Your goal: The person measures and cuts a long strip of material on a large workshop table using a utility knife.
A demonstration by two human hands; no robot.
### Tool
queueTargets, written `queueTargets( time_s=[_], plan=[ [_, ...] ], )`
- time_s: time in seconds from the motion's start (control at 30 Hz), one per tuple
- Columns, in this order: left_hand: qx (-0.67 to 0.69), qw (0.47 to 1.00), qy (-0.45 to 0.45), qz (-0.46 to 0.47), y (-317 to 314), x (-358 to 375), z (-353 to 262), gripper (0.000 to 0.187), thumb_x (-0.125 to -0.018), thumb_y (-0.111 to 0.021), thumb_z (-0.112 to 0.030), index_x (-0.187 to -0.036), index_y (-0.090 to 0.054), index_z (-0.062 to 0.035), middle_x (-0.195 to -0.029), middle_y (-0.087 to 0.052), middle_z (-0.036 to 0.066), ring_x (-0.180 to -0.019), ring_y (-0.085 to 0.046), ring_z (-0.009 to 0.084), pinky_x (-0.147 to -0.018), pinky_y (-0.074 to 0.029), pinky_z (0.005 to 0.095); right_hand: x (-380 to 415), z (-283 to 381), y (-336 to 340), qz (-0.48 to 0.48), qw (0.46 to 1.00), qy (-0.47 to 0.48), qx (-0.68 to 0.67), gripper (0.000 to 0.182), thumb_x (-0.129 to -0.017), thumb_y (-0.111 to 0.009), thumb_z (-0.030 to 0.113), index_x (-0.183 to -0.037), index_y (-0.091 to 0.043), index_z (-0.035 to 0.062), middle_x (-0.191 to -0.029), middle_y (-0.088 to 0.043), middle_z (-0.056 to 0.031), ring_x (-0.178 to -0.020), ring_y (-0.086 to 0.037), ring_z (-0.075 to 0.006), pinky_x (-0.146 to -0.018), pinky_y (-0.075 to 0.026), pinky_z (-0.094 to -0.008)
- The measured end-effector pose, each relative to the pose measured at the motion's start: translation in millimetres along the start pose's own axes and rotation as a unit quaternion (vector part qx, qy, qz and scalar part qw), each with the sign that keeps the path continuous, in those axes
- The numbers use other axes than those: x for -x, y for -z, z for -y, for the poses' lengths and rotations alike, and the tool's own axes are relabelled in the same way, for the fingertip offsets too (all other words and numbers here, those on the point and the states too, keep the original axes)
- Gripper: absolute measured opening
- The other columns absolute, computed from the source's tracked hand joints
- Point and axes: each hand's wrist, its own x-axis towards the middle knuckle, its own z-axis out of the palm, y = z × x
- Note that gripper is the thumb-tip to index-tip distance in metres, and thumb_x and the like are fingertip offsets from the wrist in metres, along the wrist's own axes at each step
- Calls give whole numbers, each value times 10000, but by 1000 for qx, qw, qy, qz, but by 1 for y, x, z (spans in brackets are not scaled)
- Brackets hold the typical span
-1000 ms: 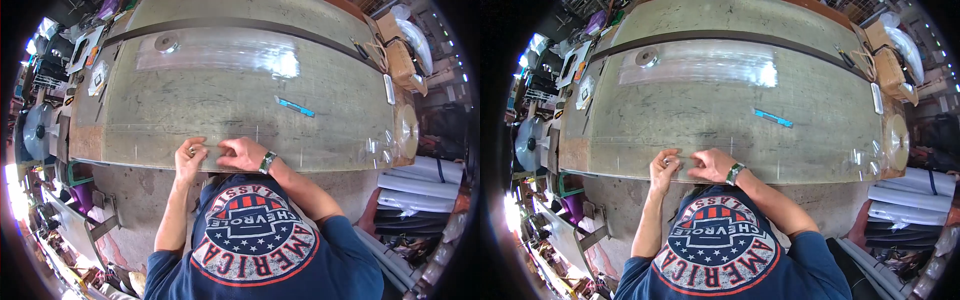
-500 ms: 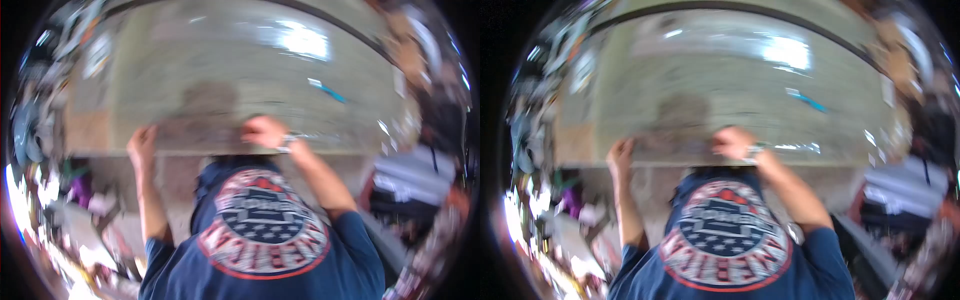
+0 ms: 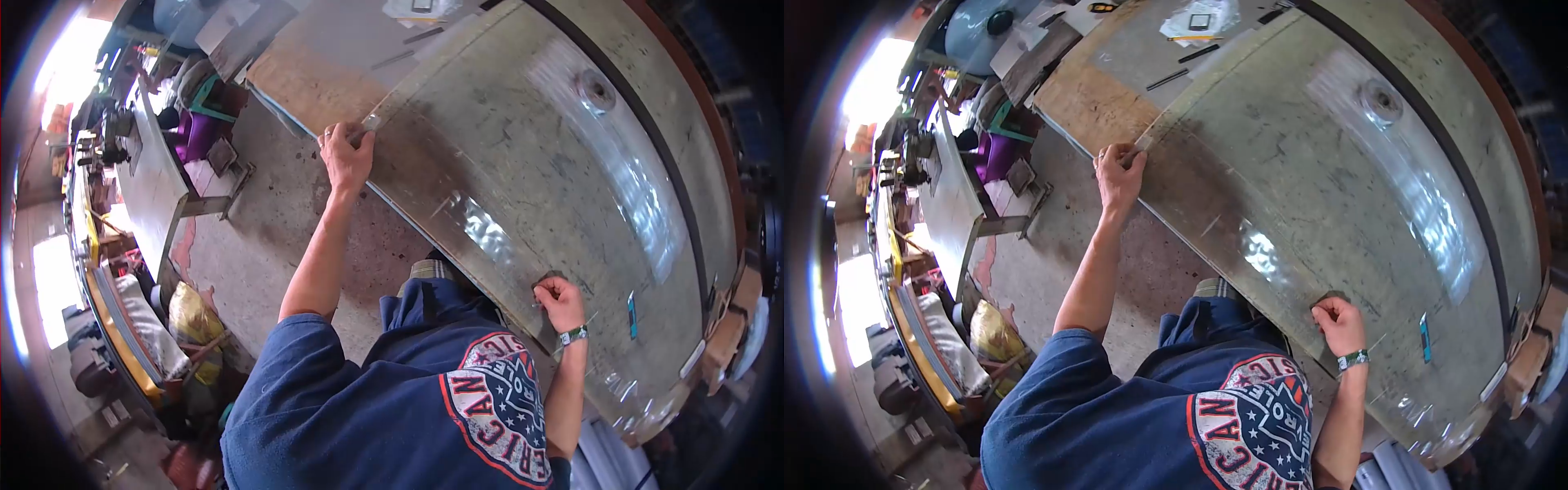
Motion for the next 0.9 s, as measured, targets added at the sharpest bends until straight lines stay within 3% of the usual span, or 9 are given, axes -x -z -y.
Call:
queueTargets(
  time_s=[0.17, 0.47, 0.57, 0.6, 0.7, 0.73, 0.77, 0.8, 0.9],
  plan=[
    [36, 999, -10, 1, 0, 2, 7, 332, -841, -796, -235, -1147, -744, -116, -1155, -708, 86, -1191, -540, 332, -1061, -425, 452, -1, 1, -2, 7, 1000, -3, -2, 118, -962, -731, 98, -936, -701, -13, -756, -683, -7, -646, -620, -84, -589, -499, -261],
    [56, 998, -3, -14, -3, 6, 2, 319, -830, -806, -246, -1130, -766, -145, -1126, -728, 64, -1208, -534, 316, -1058, -428, 443, 2, -2, 4, 4, 1000, -16, -10, 103, -944, -746, 84, -929, -703, -9, -766, -690, 1, -653, -630, -87, -597, -506, -260],
    [68, 997, -20, -39, -10, 6, 11, 289, -815, -814, -221, -1090, -778, -141, -1081, -743, 74, -1140, -591, 325, -1031, -460, 442, 4, -14, 12, 10, 1000, -7, 8, 106, -928, -756, 96, -903, -702, 9, -760, -696, -6, -666, -639, -92, -604, -511, -268],
    [63, 996, -36, -45, -15, -1, 25, 277, -800, -819, -199, -1059, -782, -108, -1033, -754, 108, -1028, -663, 333, -973, -515, 441, 2, -18, 10, 5, 999, 35, 40, 115, -925, -758, 113, -888, -699, 22, -756, -699, -10, -663, -635, -97, -604, -510, -277],
    [92, 989, -116, -15, 1, -3, 8, 212, -900, -787, -161, -1078, -774, -47, -981, -776, 104, -863, -718, 206, -803, -577, 345, 22, -29, 25, -14, 994, 66, 85, 172, -921, -759, 184, -853, -680, 48, -721, -684, -18, -647, -618, -132, -608, -497, -319],
    [61, 996, -67, 15, 0, -6, 15, 244, -924, -783, -172, -1133, -777, -45, -985, -778, 78, -861, -698, 169, -799, -565, 317, 28, -39, 31, -30, 992, 72, 96, 185, -910, -768, 191, -853, -673, 43, -712, -677, -25, -656, -625, -136, -621, -501, -324],
    [141, 989, -7, 32, -1, -2, 11, 310, -911, -808, -191, -1180, -773, -41, -997, -778, 65, -856, -687, 147, -802, -554, 301, 39, -50, 41, -20, 996, 35, 80, 187, -895, -780, 195, -867, -686, 35, -739, -702, -46, -671, -643, -150, -631, -506, -326],
    [64, 997, -45, 5, -12, -11, 36, 327, -916, -806, -207, -1192, -771, -34, -1028, -777, 85, -889, -690, 156, -817, -551, 307, 49, -60, 51, -43, 997, -7, 67, 187, -887, -787, 197, -879, -698, 33, -756, -715, -55, -680, -653, -155, -632, -509, -330],
    [122, 991, -42, 16, -16, -14, 40, 349, -921, -788, -196, -1213, -752, -6, -1056, -762, 107, -931, -682, 170, -848, -543, 307, 81, -100, 80, -94, 991, -48, 87, 187, -875, -799, 200, -913, -728, 31, -800, -743, -72, -701, -675, -164, -642, -521, -336]
  ],
)
